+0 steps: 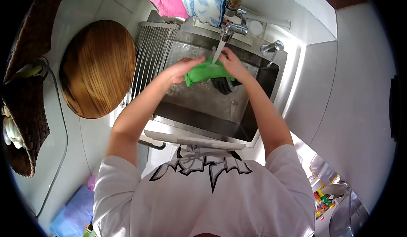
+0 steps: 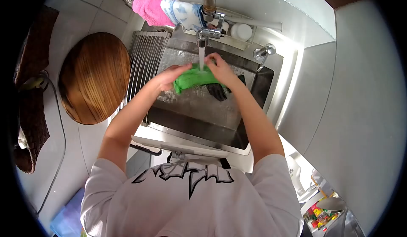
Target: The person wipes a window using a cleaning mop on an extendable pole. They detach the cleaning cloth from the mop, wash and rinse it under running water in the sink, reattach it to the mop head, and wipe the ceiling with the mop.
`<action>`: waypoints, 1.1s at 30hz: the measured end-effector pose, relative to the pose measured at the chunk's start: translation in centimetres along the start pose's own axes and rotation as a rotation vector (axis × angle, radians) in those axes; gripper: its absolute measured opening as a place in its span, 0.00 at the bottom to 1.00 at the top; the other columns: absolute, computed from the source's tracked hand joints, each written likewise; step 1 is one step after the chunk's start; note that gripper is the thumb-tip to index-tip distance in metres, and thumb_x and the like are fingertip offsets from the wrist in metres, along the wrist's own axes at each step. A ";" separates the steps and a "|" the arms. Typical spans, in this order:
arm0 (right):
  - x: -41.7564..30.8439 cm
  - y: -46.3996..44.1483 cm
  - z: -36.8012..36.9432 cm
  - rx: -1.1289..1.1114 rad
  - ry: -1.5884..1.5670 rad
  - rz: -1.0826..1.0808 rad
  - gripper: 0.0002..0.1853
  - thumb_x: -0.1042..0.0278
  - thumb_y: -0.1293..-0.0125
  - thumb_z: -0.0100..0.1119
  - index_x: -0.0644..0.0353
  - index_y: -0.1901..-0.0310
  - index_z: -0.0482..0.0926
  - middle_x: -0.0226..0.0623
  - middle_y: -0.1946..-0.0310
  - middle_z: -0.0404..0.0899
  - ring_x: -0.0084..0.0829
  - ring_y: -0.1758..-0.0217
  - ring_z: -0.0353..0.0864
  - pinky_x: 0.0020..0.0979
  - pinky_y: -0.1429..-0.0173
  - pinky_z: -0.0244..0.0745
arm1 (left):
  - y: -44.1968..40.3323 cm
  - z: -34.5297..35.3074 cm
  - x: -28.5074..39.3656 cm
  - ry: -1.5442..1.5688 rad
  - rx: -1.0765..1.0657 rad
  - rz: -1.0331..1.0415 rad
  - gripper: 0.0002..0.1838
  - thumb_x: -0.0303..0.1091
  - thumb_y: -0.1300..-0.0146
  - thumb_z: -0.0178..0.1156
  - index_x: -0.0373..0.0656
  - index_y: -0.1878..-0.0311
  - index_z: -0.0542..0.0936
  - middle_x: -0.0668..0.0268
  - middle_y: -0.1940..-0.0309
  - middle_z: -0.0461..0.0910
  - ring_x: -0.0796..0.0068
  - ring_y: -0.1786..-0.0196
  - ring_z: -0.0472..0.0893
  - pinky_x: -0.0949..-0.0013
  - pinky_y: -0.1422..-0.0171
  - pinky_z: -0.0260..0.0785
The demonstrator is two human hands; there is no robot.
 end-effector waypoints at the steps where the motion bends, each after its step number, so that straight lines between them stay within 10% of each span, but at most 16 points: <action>1: -1.5 0.6 0.4 -0.112 0.041 -0.071 0.22 0.55 0.36 0.58 0.61 0.47 0.75 0.50 0.59 0.79 0.49 0.55 0.79 0.35 0.49 0.72 | 0.1 0.0 0.6 -0.152 -0.042 0.049 0.23 0.38 0.38 0.62 0.33 0.44 0.74 0.60 0.54 0.81 0.72 0.53 0.80 0.70 0.50 0.73; 9: -2.5 3.1 1.2 -0.552 0.530 -0.123 0.20 0.74 0.46 0.58 0.61 0.49 0.77 0.35 0.59 0.79 0.28 0.55 0.77 0.32 0.48 0.72 | 0.1 -1.8 0.3 -0.719 -0.169 -0.090 0.21 0.37 0.42 0.67 0.32 0.50 0.78 0.63 0.58 0.81 0.78 0.58 0.79 0.76 0.56 0.70; 16: -1.0 1.6 -1.3 -0.066 -0.596 0.094 0.17 0.80 0.44 0.49 0.61 0.53 0.78 0.28 0.64 0.78 0.22 0.59 0.77 0.24 0.58 0.73 | -0.2 -0.9 0.5 0.066 0.023 0.119 0.26 0.51 0.33 0.57 0.37 0.46 0.76 0.65 0.61 0.82 0.76 0.61 0.81 0.71 0.59 0.74; 19: -1.2 1.8 -0.4 0.112 -0.524 0.046 0.14 0.80 0.45 0.49 0.61 0.58 0.79 0.28 0.65 0.78 0.22 0.62 0.76 0.25 0.57 0.72 | -2.1 -0.3 -1.6 0.313 -0.030 0.022 0.26 0.54 0.31 0.51 0.41 0.44 0.75 0.65 0.57 0.82 0.71 0.59 0.82 0.65 0.57 0.75; 23: -9.2 5.1 5.7 0.109 0.411 -0.477 0.08 0.65 0.40 0.55 0.59 0.67 0.80 0.45 0.70 0.80 0.41 0.68 0.81 0.36 0.62 0.76 | -3.3 -0.7 -3.0 0.476 0.260 0.163 0.23 0.54 0.29 0.47 0.46 0.45 0.75 0.66 0.63 0.81 0.71 0.64 0.82 0.67 0.62 0.75; 29: -3.9 1.1 2.4 0.406 0.608 -0.082 0.19 0.49 0.36 0.51 0.50 0.77 0.83 0.45 0.80 0.78 0.50 0.77 0.79 0.45 0.69 0.75 | -2.5 2.2 -4.3 0.370 0.180 0.013 0.17 0.46 0.28 0.42 0.45 0.56 0.76 0.66 0.70 0.76 0.69 0.69 0.77 0.66 0.65 0.71; 33: -7.2 3.9 5.7 0.365 0.676 -0.295 0.24 0.49 0.32 0.46 0.53 0.77 0.83 0.46 0.81 0.78 0.50 0.74 0.80 0.47 0.65 0.76 | -3.6 2.1 -4.5 0.573 0.174 0.014 0.16 0.44 0.29 0.43 0.45 0.60 0.76 0.66 0.70 0.77 0.72 0.73 0.76 0.67 0.73 0.66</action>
Point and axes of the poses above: each hand's wrist, its own y-axis away from the middle knuckle, its own z-axis out of the palm, x = y × z, the point moved 10 cm from there along -y, towards the middle knuckle
